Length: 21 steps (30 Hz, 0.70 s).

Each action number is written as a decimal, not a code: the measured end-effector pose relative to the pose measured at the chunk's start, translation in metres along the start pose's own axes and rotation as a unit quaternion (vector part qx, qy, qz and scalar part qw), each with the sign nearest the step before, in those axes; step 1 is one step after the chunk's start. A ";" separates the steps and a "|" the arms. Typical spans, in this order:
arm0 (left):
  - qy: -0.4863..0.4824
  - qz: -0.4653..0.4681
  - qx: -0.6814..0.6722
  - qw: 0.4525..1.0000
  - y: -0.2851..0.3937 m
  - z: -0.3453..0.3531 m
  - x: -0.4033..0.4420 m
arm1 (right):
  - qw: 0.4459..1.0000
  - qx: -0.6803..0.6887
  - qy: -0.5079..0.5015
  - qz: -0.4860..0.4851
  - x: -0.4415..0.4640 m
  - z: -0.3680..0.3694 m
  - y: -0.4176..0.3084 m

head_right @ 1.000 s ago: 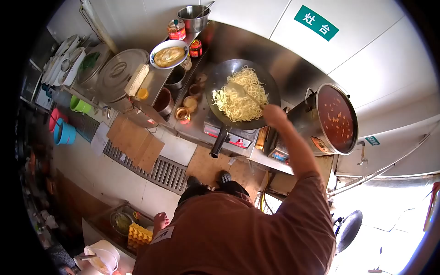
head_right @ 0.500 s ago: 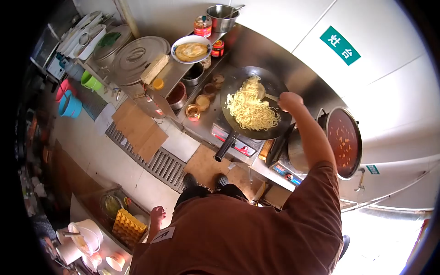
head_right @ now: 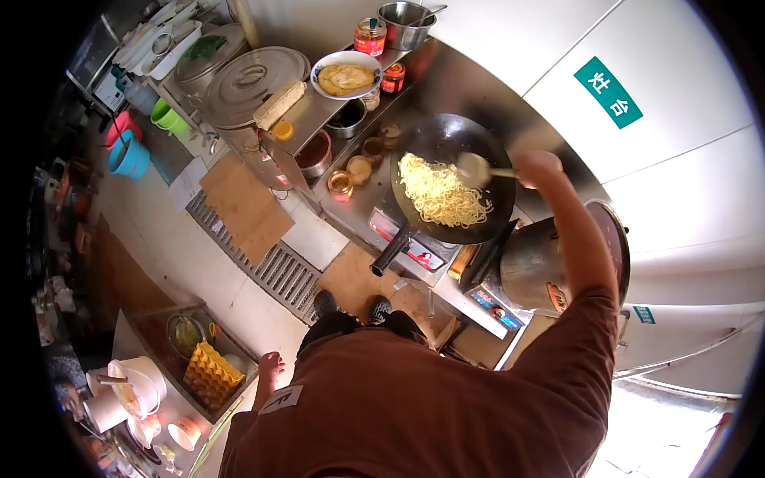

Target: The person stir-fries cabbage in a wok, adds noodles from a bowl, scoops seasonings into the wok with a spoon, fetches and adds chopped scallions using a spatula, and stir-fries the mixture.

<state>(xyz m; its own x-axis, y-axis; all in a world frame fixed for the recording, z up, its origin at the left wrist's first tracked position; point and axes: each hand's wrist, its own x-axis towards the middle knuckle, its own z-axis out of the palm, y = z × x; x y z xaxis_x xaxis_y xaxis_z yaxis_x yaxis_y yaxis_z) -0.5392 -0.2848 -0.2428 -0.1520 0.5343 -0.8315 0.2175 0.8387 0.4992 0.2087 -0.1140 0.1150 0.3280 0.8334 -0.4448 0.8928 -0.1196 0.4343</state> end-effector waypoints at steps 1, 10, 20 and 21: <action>0.005 0.000 -0.007 1.000 0.006 0.004 0.000 | 0.996 -0.058 -0.049 0.038 -0.007 -0.006 0.013; 0.007 0.023 0.011 1.000 0.033 0.021 -0.005 | 0.985 0.174 -0.005 -0.013 -0.010 0.015 -0.031; 0.011 0.005 0.045 0.999 0.017 0.001 0.008 | 0.892 0.369 -0.252 0.066 -0.023 0.026 -0.027; 0.011 0.005 0.043 0.999 0.017 0.002 0.008 | 0.842 0.493 -0.212 0.055 -0.020 0.032 -0.033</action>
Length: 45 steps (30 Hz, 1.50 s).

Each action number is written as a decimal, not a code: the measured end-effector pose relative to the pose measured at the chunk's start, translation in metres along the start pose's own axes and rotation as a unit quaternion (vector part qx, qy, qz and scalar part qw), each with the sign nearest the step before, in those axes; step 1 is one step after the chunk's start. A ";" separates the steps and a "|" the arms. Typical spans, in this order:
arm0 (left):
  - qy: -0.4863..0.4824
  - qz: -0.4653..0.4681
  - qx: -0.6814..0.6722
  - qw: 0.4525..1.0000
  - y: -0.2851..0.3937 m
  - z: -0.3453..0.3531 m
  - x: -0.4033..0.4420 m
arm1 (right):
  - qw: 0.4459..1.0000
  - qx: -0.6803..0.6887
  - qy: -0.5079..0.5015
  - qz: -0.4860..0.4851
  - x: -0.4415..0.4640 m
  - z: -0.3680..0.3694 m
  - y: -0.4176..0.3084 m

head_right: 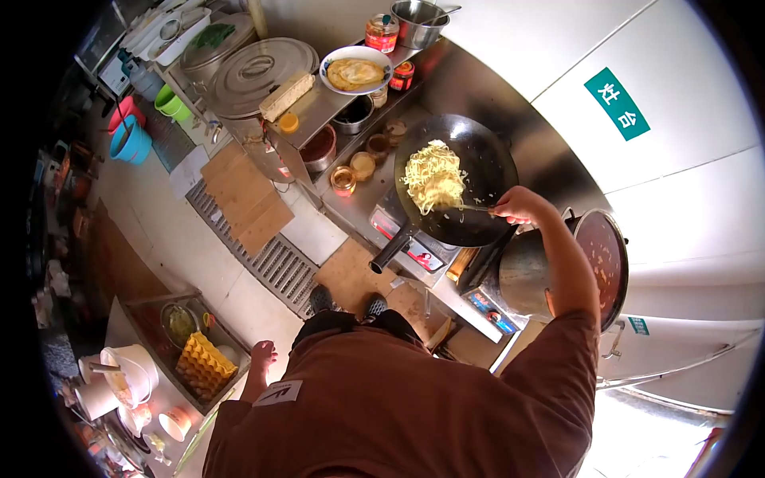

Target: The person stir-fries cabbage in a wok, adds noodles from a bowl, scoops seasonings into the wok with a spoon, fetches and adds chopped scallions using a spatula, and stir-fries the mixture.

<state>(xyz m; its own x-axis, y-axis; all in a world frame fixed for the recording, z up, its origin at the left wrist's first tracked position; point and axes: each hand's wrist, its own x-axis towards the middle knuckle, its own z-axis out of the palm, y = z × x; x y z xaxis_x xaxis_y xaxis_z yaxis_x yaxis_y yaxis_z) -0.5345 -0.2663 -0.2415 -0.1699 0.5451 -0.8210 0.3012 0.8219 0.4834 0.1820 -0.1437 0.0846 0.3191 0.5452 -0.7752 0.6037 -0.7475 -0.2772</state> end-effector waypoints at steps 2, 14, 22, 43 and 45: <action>0.007 -0.001 0.016 1.000 0.000 -0.004 0.002 | 0.999 0.031 0.010 0.005 -0.012 0.005 0.009; -0.001 0.005 0.033 0.999 0.017 -0.004 0.005 | 0.954 0.298 0.000 -0.022 0.017 0.049 0.011; -0.009 0.007 -0.022 1.000 0.008 -0.010 0.016 | 0.991 -0.065 -0.073 0.086 -0.032 0.005 0.012; 0.013 0.010 0.012 1.000 0.004 -0.012 0.003 | 0.841 -0.448 0.299 -0.047 0.006 -0.031 0.016; 0.010 0.014 0.010 1.000 0.002 -0.010 0.005 | 0.831 -0.470 0.296 -0.024 0.017 -0.048 0.017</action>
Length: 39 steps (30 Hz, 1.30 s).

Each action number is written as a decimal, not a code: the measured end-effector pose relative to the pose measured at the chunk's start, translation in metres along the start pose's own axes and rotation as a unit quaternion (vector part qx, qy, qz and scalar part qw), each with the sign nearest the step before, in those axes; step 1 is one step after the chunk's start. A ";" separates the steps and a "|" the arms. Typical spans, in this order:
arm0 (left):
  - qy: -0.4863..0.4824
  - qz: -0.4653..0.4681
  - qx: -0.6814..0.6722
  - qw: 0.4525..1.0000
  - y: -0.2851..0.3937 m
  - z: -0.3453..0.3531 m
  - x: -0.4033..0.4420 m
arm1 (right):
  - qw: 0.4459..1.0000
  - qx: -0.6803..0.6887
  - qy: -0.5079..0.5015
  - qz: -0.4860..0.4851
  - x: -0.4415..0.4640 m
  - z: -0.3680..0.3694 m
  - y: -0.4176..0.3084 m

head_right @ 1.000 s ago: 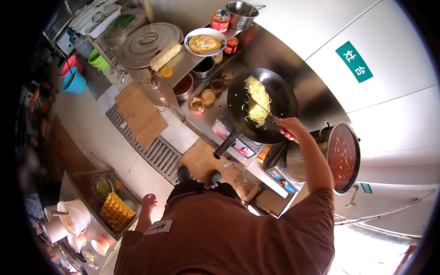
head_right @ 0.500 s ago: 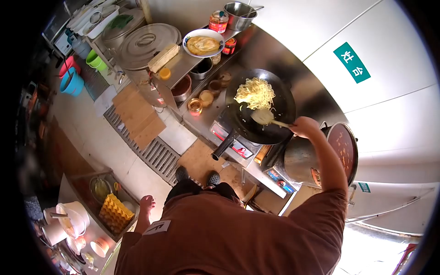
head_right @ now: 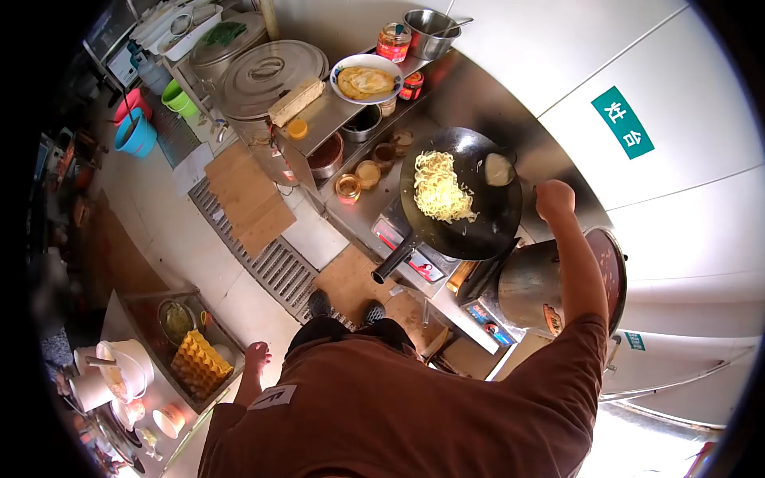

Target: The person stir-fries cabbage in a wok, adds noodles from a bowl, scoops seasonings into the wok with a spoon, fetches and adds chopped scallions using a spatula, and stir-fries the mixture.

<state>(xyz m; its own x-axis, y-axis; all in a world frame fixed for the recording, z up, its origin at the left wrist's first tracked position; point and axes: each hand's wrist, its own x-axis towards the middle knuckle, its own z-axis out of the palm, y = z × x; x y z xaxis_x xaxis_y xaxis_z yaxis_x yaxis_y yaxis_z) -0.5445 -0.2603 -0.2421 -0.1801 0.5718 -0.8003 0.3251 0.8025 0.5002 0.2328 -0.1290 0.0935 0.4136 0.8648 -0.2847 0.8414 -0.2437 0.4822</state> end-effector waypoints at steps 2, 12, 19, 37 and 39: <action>-0.005 -0.010 0.018 1.000 -0.006 -0.001 0.005 | 0.998 -0.034 -0.005 0.049 0.014 0.003 -0.007; -0.012 -0.007 -0.027 1.000 0.011 0.016 0.001 | 0.989 -0.083 -0.121 -0.010 -0.021 -0.039 -0.001; -0.025 -0.003 -0.015 1.000 0.018 0.022 0.002 | 0.981 0.144 -0.125 -0.020 -0.026 -0.016 -0.050; -0.026 0.010 -0.019 0.999 0.017 0.005 0.022 | 0.764 0.521 -0.371 0.090 -0.095 0.010 -0.045; -0.034 0.016 -0.029 0.999 0.019 0.005 0.024 | 0.844 0.386 -0.367 0.063 -0.090 -0.018 -0.048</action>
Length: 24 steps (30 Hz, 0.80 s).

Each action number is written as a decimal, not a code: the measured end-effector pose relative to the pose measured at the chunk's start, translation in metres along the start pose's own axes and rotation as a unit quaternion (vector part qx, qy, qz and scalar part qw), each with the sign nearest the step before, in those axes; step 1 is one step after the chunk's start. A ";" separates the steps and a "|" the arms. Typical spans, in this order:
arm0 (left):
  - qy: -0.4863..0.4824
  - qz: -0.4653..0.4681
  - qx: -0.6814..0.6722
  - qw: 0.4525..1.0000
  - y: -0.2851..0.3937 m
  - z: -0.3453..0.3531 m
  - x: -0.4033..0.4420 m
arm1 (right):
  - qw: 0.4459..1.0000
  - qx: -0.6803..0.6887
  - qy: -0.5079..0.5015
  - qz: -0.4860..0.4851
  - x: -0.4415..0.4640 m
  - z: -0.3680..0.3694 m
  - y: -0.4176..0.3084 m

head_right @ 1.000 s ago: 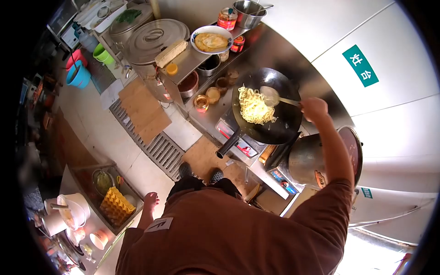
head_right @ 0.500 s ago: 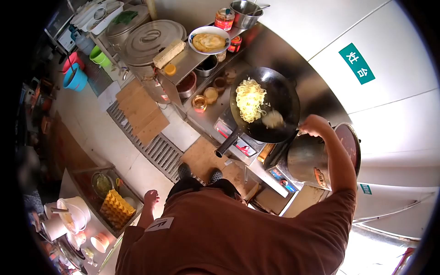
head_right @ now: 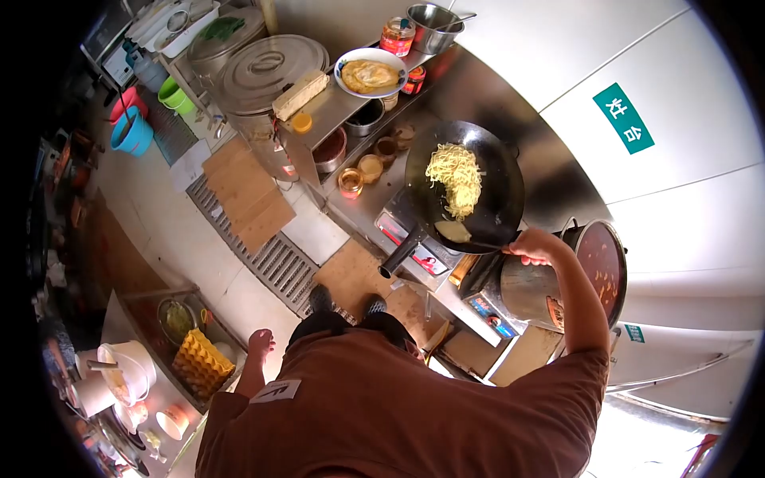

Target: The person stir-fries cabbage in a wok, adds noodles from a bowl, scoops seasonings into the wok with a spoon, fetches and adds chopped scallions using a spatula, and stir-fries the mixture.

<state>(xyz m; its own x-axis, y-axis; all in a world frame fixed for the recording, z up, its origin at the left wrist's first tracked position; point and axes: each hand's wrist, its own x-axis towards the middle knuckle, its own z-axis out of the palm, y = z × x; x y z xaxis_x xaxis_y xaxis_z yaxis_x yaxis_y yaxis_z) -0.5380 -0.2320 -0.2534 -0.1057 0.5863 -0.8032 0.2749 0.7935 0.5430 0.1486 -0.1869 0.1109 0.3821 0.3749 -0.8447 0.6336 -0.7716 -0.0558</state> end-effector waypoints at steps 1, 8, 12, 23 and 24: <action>0.008 -0.004 0.010 1.000 0.000 0.000 -0.002 | 1.000 0.002 0.000 0.000 0.019 -0.005 -0.007; 0.011 -0.014 0.030 0.999 -0.003 -0.010 0.000 | 0.929 -0.175 0.315 -0.088 0.027 0.010 -0.024; 0.014 -0.016 0.003 1.000 -0.001 -0.008 0.003 | 0.964 -0.185 0.187 -0.031 0.016 -0.023 0.019; 0.025 -0.017 0.018 0.999 -0.005 -0.008 -0.012 | 0.838 -0.170 0.471 -0.217 0.073 0.060 -0.004; 0.024 -0.017 0.016 0.999 -0.006 -0.007 -0.010 | 0.833 -0.183 0.469 -0.229 0.056 0.076 0.002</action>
<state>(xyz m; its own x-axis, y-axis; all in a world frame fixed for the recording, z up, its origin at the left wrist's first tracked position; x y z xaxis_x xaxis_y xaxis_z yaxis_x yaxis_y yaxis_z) -0.5457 -0.2417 -0.2465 -0.1617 0.5665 -0.8080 0.3002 0.8082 0.5066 0.1204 -0.2068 0.0232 0.2920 0.9563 0.0171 0.9548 -0.2925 0.0530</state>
